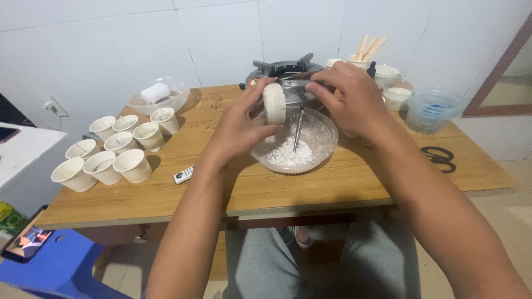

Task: Scraping a white solid block into a bowl using a small metal tool to create shavings.

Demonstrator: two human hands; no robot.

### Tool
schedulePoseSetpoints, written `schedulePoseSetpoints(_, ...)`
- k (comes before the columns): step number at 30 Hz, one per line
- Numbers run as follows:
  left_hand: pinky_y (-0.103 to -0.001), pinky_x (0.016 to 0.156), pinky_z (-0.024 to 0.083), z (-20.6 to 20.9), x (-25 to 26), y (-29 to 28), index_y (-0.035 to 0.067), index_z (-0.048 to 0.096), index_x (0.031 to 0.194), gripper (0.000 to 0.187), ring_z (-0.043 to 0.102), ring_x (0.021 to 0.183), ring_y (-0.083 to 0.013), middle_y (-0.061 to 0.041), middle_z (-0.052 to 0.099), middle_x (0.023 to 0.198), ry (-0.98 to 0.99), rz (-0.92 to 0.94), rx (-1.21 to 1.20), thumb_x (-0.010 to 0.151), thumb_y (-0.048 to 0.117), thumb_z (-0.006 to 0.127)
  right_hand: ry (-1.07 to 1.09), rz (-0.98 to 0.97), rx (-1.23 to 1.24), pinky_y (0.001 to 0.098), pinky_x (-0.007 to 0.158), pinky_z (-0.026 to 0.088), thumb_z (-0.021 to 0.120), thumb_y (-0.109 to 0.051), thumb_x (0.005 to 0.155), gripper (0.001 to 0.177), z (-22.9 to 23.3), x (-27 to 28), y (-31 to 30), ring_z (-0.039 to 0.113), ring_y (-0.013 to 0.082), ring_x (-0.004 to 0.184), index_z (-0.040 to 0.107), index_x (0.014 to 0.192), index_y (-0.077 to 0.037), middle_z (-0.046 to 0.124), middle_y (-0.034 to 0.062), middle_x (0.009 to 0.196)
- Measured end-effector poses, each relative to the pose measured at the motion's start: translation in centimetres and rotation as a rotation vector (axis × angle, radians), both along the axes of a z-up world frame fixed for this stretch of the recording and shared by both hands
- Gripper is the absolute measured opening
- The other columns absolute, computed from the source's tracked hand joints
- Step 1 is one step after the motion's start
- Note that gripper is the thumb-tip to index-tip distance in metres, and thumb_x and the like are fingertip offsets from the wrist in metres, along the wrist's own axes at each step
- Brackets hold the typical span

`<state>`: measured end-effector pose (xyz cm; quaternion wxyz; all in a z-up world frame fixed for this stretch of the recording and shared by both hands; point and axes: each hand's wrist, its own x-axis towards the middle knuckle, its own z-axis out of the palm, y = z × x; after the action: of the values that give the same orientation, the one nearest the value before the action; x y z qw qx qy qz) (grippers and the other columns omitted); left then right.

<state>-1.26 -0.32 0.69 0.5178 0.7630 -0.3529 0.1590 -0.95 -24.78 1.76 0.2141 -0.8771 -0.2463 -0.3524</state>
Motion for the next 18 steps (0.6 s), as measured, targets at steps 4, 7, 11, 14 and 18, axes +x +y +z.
schedulePoseSetpoints(4, -0.045, 0.111, 0.05, 0.5, 0.7, 0.2, 0.021, 0.045, 0.146, 0.081, 0.058, 0.131, -0.0257, -0.007, 0.053, 0.151, 0.127, 0.071, 0.112, 0.076, 0.005, 0.082, 0.234, -0.096, 0.033, 0.033, 0.074, 0.043, 0.055, -0.026, 0.106, 0.025, 0.9, -0.8, 0.9, 0.051, 0.0184, 0.084, 0.068, 0.125, -0.015, 0.062, 0.0028, 0.099)
schedulePoseSetpoints(7, -0.039, 0.112, 0.05, 0.9, 1.7, 1.2, 0.014, 0.044, 0.144, 0.077, 0.056, 0.13, -0.0279, -0.013, 0.048, 0.148, -0.055, 0.034, 0.132, 0.079, 0.003, 0.084, 0.248, -0.076, 0.024, 0.0369, 0.085, 0.048, 0.055, -0.026, 0.107, 0.026, 0.6, 0.0, 0.0, 0.06, 0.0206, 0.096, 0.068, 0.124, -0.01, 0.069, 0.0059, 0.115)
schedulePoseSetpoints(11, -0.039, 0.106, 0.053, 0.6, 2.1, 3.1, 0.01, 0.043, 0.141, 0.071, 0.058, 0.125, -0.0288, -0.016, 0.052, 0.14, -0.158, 0.105, 0.234, 0.082, 0.015, 0.084, 0.16, 0.049, -0.038, 0.038, 0.073, 0.041, 0.055, -0.023, 0.115, 0.028, -0.2, 0.7, -0.3, 0.06, 0.0231, 0.085, 0.073, 0.108, -0.003, 0.071, 0.0083, 0.095)
schedulePoseSetpoints(14, -0.041, 0.101, 0.057, -0.1, 3.9, 3.2, 0.008, 0.04, 0.143, 0.078, 0.062, 0.117, -0.0285, -0.018, 0.054, 0.136, -0.286, 0.165, 0.304, 0.082, 0.021, 0.088, 0.371, -0.118, -0.04, 0.0397, 0.076, 0.044, 0.05, -0.028, 0.115, 0.032, 2.1, -2.2, 2.3, 0.062, 0.0249, 0.085, 0.074, 0.109, -0.007, 0.073, 0.0084, 0.095)
schedulePoseSetpoints(18, -0.042, 0.059, 0.051, 0.9, 4.7, 2.4, 0.013, 0.04, 0.136, 0.068, 0.059, 0.083, -0.0269, -0.013, 0.054, 0.115, -0.331, 0.246, 0.433, 0.083, 0.032, 0.079, 0.628, -0.286, 0.085, 0.041, 0.083, 0.044, 0.049, -0.031, 0.109, 0.035, 4.6, -5.4, 5.3, 0.063, 0.0257, 0.096, 0.076, 0.104, -0.009, 0.073, 0.0094, 0.107)
